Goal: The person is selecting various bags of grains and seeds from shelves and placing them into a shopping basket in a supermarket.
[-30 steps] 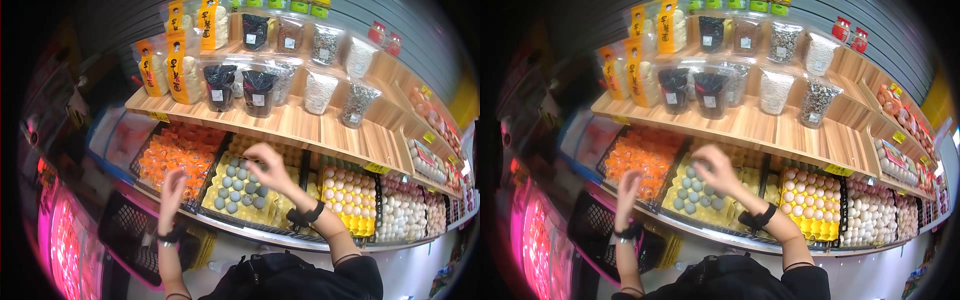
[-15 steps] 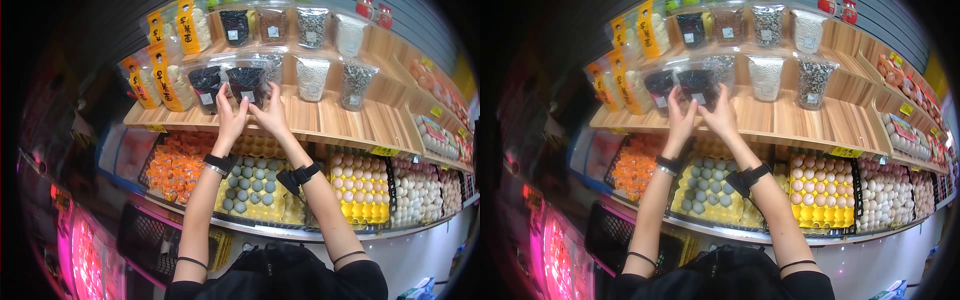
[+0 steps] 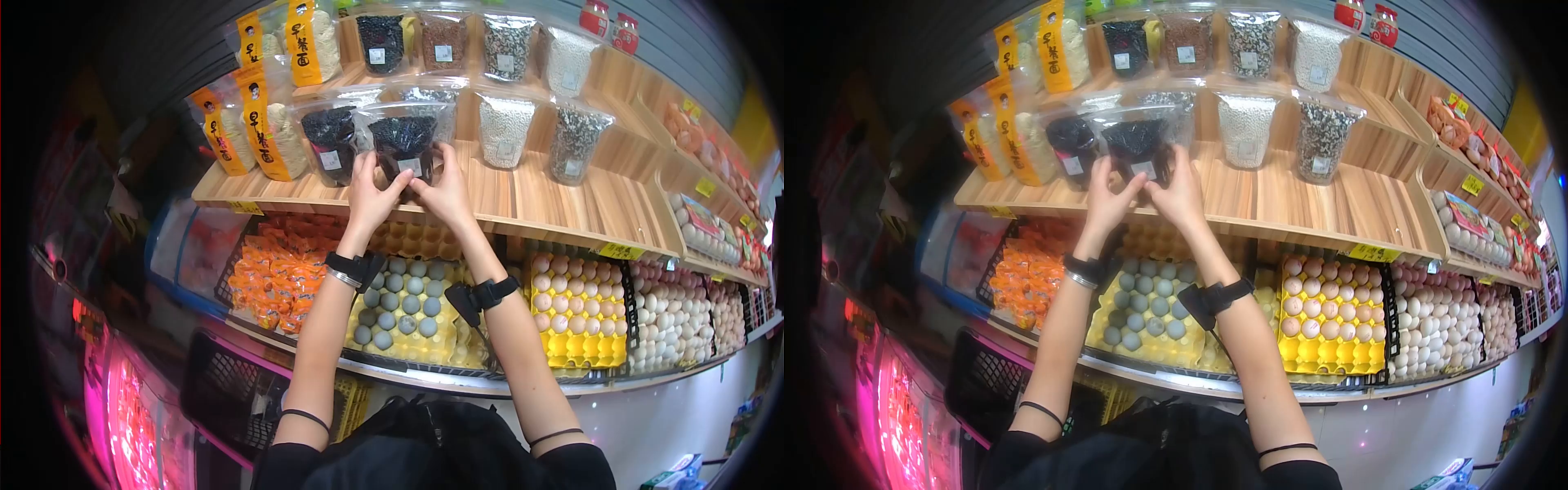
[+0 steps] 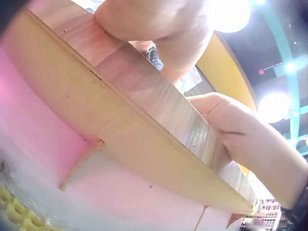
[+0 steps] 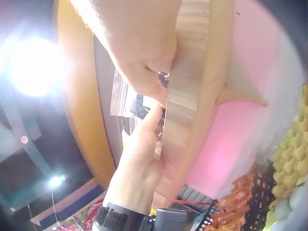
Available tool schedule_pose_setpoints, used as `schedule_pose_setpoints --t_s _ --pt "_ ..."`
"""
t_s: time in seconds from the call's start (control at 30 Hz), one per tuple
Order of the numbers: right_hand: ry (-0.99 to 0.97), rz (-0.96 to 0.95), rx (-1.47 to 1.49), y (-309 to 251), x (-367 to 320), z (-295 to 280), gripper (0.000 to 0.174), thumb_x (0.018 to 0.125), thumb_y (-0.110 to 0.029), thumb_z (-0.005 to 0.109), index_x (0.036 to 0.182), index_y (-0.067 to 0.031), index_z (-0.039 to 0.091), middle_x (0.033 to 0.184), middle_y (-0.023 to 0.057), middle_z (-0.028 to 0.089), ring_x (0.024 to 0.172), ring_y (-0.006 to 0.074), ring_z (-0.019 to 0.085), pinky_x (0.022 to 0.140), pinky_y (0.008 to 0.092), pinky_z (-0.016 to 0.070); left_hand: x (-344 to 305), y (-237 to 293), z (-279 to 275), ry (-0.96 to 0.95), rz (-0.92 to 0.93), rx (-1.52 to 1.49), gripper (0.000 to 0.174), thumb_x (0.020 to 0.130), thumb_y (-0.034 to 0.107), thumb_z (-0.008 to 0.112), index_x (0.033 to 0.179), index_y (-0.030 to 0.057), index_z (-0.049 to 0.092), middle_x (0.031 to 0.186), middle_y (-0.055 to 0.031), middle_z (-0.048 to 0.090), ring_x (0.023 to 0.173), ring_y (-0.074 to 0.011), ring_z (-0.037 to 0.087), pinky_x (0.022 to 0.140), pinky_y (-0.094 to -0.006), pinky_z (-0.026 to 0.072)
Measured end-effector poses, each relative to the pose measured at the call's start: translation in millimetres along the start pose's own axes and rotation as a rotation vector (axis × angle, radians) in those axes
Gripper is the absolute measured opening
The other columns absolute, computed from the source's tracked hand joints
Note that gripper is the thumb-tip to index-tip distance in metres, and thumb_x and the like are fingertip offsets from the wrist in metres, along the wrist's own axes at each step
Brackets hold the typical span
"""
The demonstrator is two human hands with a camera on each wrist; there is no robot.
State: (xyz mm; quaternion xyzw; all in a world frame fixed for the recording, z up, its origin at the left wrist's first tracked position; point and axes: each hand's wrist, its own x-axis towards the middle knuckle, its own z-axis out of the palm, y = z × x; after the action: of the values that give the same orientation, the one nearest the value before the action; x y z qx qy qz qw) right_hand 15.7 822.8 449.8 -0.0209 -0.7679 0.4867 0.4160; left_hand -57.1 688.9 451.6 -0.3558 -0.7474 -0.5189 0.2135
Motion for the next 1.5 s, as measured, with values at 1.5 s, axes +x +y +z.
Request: schedule_pose_setpoints --t_s 1.5 --pt "-1.642 -0.641 0.308 -195.5 -375.7 275.0 0.061 0.053 -0.032 0.089 0.1 -0.0035 0.062 0.102 0.011 0.061 0.096 0.0296 0.053 0.087 0.0385 0.0412 -491.6 87.4 -404.7 0.317 -0.533 0.31 0.052 0.066 0.03 0.083 0.107 0.0025 0.065 0.094 -0.0094 0.065 0.085 -0.0241 0.065 0.075 -0.0328 0.0527"
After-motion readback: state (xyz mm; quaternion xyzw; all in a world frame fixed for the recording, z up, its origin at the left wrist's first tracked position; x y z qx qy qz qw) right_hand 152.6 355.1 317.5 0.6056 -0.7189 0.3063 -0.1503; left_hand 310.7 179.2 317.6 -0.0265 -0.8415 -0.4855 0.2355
